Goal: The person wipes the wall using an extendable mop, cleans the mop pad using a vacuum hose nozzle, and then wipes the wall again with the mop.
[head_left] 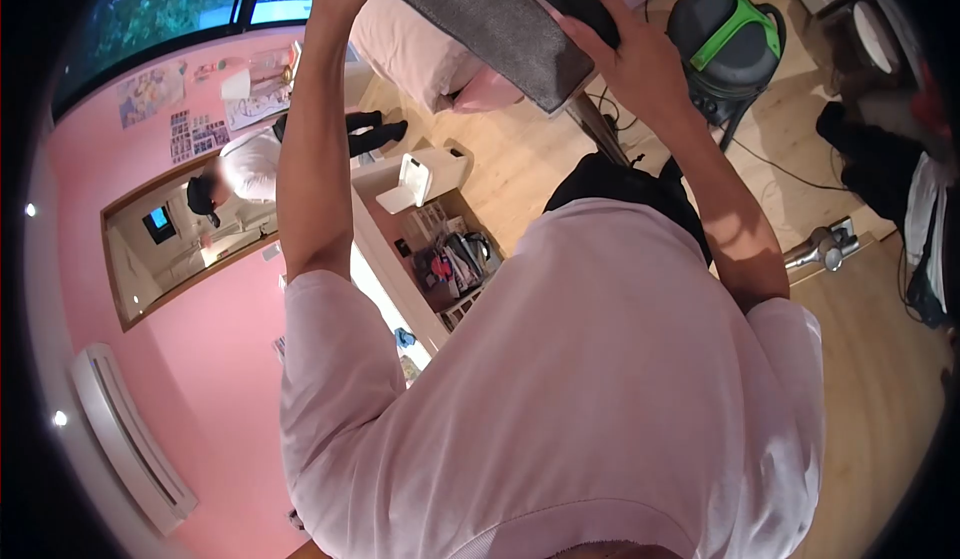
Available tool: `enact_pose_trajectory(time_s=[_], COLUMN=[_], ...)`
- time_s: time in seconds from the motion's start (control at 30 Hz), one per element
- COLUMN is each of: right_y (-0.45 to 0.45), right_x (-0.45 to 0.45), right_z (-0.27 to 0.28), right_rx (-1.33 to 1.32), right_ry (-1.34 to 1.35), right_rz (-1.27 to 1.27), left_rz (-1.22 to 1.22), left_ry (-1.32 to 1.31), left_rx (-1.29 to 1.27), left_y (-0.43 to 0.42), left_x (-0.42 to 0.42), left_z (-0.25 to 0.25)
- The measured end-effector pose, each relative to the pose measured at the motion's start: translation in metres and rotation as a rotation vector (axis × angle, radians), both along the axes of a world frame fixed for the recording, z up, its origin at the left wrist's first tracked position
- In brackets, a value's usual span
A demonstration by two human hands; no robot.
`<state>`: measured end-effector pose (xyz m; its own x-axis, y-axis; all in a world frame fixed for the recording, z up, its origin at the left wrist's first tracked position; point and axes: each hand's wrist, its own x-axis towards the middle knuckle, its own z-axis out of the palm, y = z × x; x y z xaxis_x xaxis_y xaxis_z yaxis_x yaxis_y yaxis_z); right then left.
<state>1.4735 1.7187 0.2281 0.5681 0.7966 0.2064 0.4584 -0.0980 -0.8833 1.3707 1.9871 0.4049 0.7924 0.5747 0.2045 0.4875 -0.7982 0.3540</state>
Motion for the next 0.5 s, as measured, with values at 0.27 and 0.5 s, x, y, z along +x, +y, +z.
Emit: enact_pose_trajectory(time_s=[0.27,0.5], right_y=[-0.154,-0.015], right_x=[0.009,0.003], right_z=[-0.149,0.035], right_rx=[-0.359,-0.002], right_ry=[0.232,0.085], right_rz=[-0.131,-0.026], left_rz=[0.104,0.024], left_ry=[-0.116,-0.091], left_rx=[0.149,0.164], left_y=[0.056,0.030], left_x=[-0.035,-0.010], left_z=[0.036,0.040])
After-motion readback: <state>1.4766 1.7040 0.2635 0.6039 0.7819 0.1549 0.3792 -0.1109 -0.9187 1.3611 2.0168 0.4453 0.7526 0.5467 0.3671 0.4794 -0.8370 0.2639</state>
